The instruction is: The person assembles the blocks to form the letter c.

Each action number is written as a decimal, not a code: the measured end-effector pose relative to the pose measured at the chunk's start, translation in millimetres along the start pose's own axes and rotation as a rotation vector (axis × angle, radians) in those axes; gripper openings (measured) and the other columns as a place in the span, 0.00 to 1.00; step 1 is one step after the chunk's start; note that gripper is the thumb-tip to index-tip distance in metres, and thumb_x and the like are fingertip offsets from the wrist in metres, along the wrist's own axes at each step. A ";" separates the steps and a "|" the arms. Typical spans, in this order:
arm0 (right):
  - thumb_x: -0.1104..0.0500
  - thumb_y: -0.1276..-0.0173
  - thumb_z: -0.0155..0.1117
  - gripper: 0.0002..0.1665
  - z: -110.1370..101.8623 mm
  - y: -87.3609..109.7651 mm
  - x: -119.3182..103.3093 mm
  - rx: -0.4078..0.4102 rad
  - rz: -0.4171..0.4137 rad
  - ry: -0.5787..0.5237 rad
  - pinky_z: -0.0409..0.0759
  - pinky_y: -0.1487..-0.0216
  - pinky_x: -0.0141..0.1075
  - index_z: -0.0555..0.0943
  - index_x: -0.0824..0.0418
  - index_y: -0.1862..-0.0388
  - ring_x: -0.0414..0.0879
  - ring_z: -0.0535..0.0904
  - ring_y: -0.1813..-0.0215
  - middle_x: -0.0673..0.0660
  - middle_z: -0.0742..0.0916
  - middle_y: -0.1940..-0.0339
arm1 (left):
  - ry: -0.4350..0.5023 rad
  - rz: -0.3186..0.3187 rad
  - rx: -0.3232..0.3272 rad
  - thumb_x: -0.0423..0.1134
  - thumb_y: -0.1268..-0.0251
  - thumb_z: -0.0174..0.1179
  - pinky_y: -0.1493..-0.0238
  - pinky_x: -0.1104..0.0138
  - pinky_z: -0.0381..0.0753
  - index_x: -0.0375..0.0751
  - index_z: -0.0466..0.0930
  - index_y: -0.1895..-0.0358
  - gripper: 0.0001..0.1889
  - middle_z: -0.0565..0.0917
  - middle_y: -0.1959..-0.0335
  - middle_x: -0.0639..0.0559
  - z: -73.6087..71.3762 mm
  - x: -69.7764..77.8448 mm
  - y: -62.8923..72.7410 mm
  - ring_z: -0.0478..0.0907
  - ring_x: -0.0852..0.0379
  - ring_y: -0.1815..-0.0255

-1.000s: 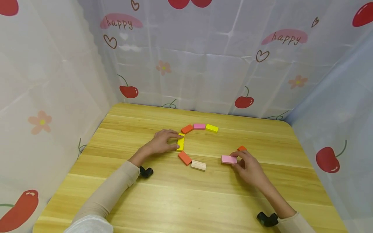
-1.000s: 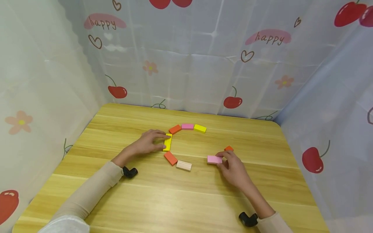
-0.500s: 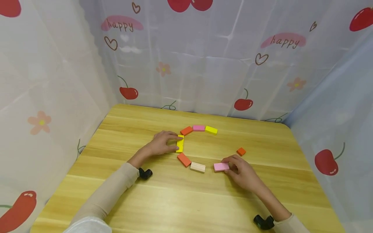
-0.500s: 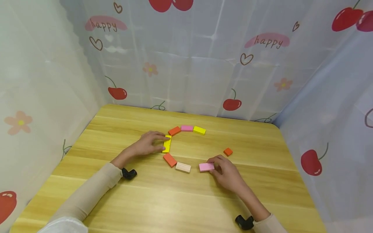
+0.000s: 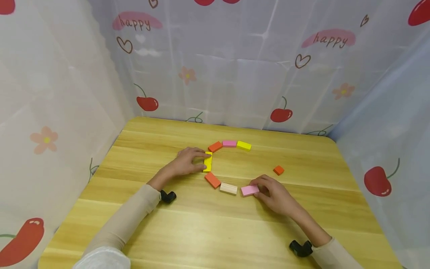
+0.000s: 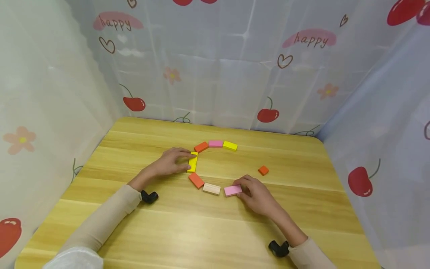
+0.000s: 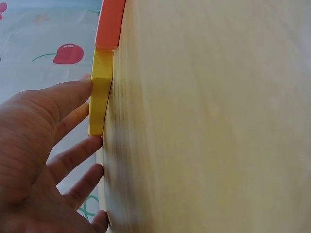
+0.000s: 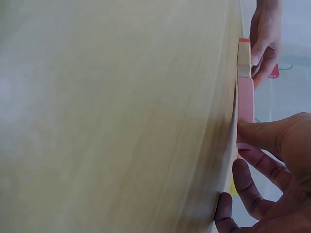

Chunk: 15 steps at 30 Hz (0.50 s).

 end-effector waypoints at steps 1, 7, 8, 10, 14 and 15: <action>0.63 0.27 0.75 0.17 0.2 -0.8 -0.8 0.001 -0.002 0.002 0.74 0.53 0.33 0.88 0.54 0.42 0.43 0.76 0.55 0.49 0.88 0.47 | 0.002 0.000 0.001 0.56 0.25 0.67 0.25 0.35 0.61 0.61 0.80 0.26 0.27 0.76 0.21 0.47 -0.3 -0.2 -0.2 0.66 0.38 0.18; 0.64 0.29 0.75 0.17 3.7 -3.9 -4.2 0.013 -0.012 0.011 0.72 0.57 0.32 0.88 0.56 0.42 0.43 0.75 0.58 0.50 0.89 0.49 | 0.003 0.008 0.006 0.57 0.25 0.67 0.25 0.34 0.61 0.61 0.81 0.26 0.27 0.77 0.22 0.48 0.4 -1.9 -0.6 0.67 0.38 0.18; 0.64 0.29 0.76 0.17 4.0 -4.1 -4.6 0.014 -0.010 0.005 0.72 0.58 0.32 0.88 0.56 0.43 0.43 0.75 0.59 0.50 0.89 0.49 | 0.002 0.009 0.006 0.57 0.25 0.67 0.25 0.34 0.61 0.61 0.81 0.26 0.27 0.77 0.22 0.48 0.6 -2.1 -0.6 0.67 0.38 0.18; 0.65 0.29 0.76 0.17 4.5 -4.8 -5.6 0.014 -0.007 -0.006 0.71 0.59 0.31 0.88 0.56 0.43 0.44 0.75 0.59 0.51 0.89 0.50 | 0.003 0.010 0.006 0.57 0.26 0.67 0.25 0.34 0.61 0.61 0.81 0.26 0.27 0.77 0.22 0.48 0.9 -2.4 -0.6 0.67 0.38 0.18; 0.65 0.29 0.76 0.17 4.5 -6.1 -6.6 0.006 0.008 -0.017 0.70 0.59 0.31 0.88 0.54 0.43 0.44 0.75 0.60 0.50 0.89 0.51 | 0.006 0.011 0.011 0.56 0.26 0.67 0.25 0.34 0.60 0.62 0.81 0.26 0.27 0.77 0.22 0.48 1.0 -2.0 -0.3 0.67 0.38 0.19; 0.65 0.29 0.76 0.17 4.5 -6.4 -6.7 0.005 0.008 -0.016 0.70 0.59 0.31 0.88 0.54 0.43 0.44 0.75 0.60 0.50 0.89 0.51 | 0.006 0.012 0.011 0.56 0.26 0.67 0.25 0.33 0.60 0.62 0.81 0.26 0.27 0.77 0.22 0.48 1.1 -1.9 -0.3 0.67 0.38 0.19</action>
Point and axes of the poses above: each hand's wrist, its own y-axis away from the middle knuckle, its own z-axis out of the palm, x = y × z, the point moved 4 cm from there along -y, towards the middle knuckle
